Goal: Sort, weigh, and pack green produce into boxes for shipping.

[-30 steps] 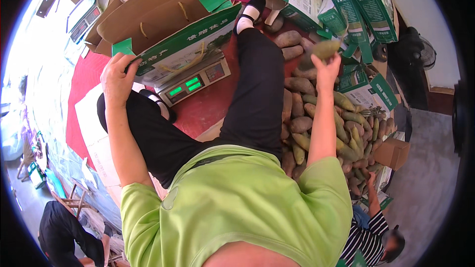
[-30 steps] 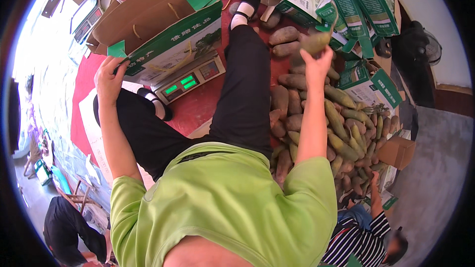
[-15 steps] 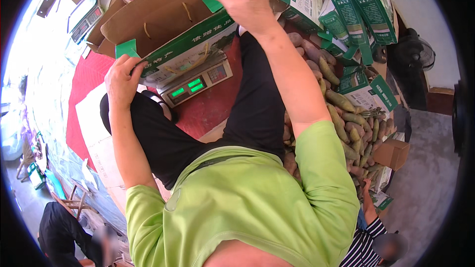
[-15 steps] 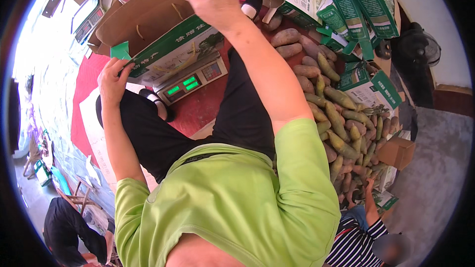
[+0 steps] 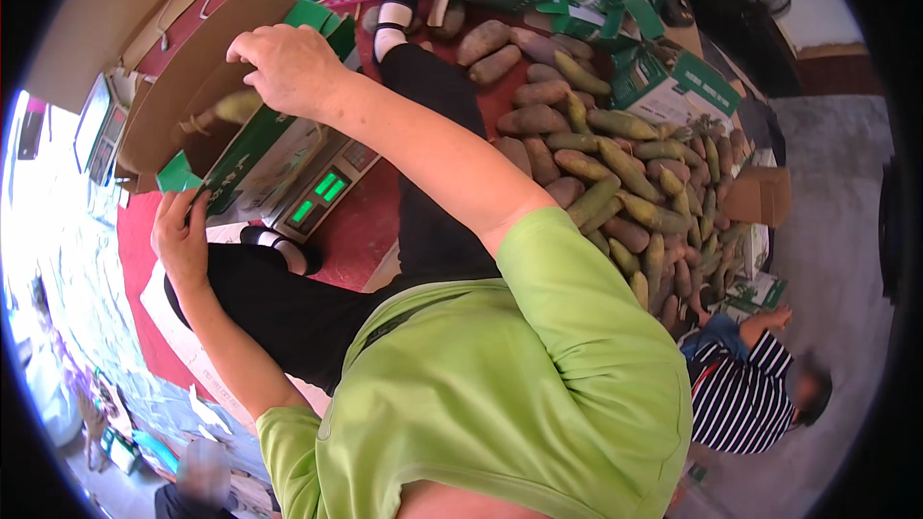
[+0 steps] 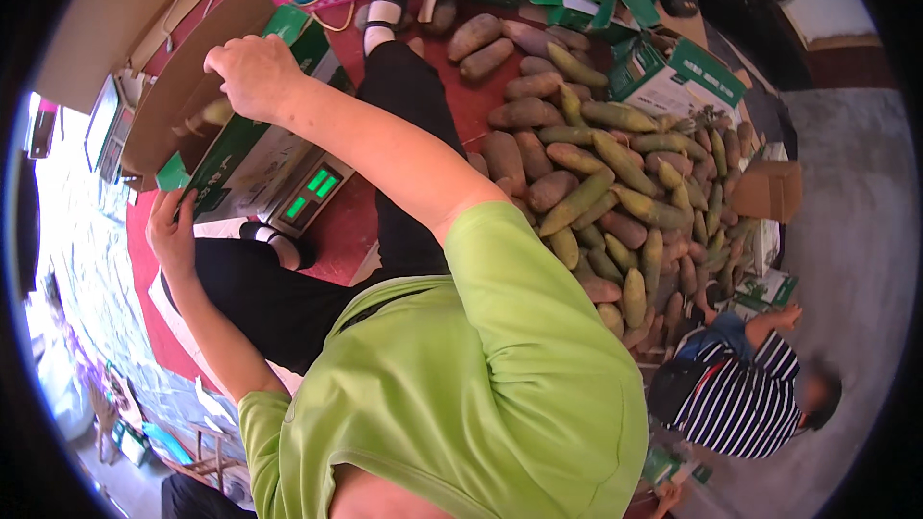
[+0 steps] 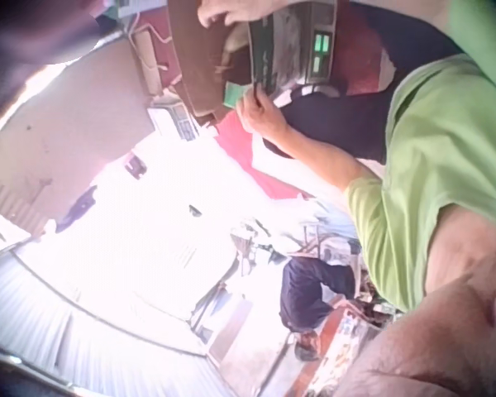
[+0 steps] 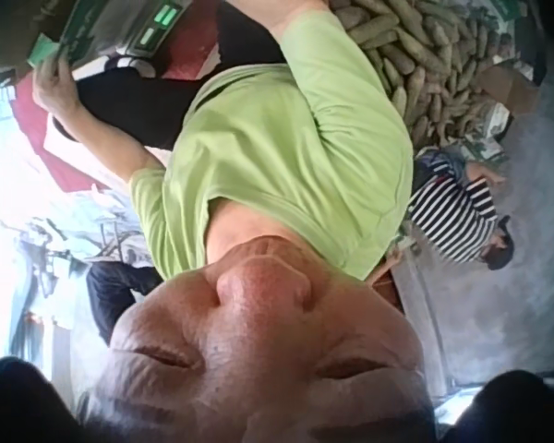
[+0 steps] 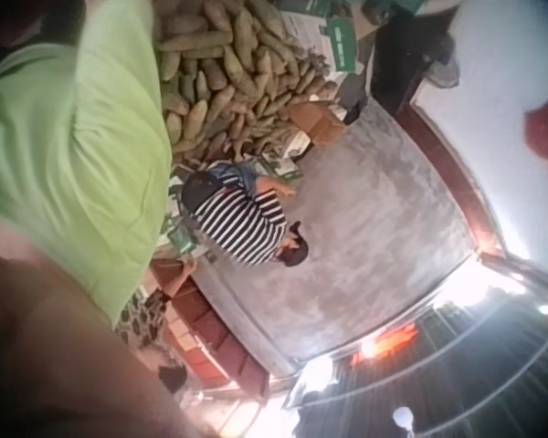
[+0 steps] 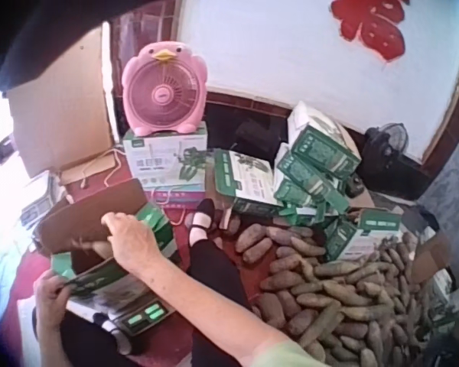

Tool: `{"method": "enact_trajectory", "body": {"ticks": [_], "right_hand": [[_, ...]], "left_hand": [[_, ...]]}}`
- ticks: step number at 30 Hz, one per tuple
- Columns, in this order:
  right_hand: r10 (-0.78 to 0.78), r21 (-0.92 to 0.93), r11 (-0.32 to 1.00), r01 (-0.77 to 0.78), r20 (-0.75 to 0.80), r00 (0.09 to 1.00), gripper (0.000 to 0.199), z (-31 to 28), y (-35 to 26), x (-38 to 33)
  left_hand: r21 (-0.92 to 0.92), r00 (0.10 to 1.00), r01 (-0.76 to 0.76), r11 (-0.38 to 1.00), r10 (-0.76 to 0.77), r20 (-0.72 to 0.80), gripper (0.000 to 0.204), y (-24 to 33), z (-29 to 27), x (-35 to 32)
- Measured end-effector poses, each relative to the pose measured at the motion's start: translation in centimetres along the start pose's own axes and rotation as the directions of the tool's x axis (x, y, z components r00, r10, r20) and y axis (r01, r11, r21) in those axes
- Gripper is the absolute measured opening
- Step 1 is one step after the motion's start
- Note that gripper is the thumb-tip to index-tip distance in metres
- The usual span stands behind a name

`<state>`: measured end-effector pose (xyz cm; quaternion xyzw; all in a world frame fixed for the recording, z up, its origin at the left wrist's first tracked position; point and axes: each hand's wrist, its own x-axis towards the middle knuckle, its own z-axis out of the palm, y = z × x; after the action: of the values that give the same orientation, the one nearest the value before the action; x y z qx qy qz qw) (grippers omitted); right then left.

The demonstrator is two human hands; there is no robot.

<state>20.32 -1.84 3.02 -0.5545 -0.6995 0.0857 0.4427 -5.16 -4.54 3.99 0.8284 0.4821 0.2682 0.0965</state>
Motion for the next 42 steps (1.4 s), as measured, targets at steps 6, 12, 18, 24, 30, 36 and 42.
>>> {"method": "enact_trajectory", "body": {"ticks": [6, 12, 18, 24, 30, 36, 42], "right_hand": [[-0.108, -0.001, 0.994, 0.111, -0.245, 0.964, 0.014, -5.0, 2.2, -3.9], [0.288, -0.086, 0.941, -0.329, -0.313, 0.905, 0.018, -11.6, 10.1, -14.1], [0.719, -0.08, 0.525, -0.847, -0.491, 0.492, 0.03, -17.2, 18.2, -32.7], [0.654, 0.369, -0.144, -0.918, -0.661, -0.368, 0.053, -19.8, 17.6, -44.3], [0.675, 0.655, -0.187, -0.732, -0.456, -0.58, 0.064, -19.3, 17.2, -48.2], [0.678, 0.523, -0.265, -0.81, -0.496, -0.542, 0.063, -18.4, 18.6, -49.2], [0.692, 0.248, -0.332, -0.91, -0.592, -0.414, 0.061, -17.6, 17.4, -45.3]], "left_hand": [[0.007, 1.0, 0.0, 1.0, 0.0, 0.019, 0.01, -1.2, -0.3, -0.2], [-0.022, 1.0, 0.008, 1.0, -0.007, 0.026, 0.011, -1.4, 0.2, -0.4], [-0.016, 1.0, 0.004, 1.0, -0.004, 0.027, 0.011, -1.6, 0.1, -0.3], [-0.014, 0.999, 0.037, 0.999, -0.037, 0.026, 0.012, -1.8, 0.1, -0.5], [-0.02, 1.0, 0.02, 1.0, -0.02, 0.001, 0.01, -1.7, 0.2, -0.3], [-0.055, 1.0, 0.028, 0.998, -0.029, -0.008, 0.011, -1.3, 0.7, -0.1], [-0.033, 0.998, 0.068, 0.997, -0.069, -0.015, 0.011, -0.6, 0.2, -0.1]]}}
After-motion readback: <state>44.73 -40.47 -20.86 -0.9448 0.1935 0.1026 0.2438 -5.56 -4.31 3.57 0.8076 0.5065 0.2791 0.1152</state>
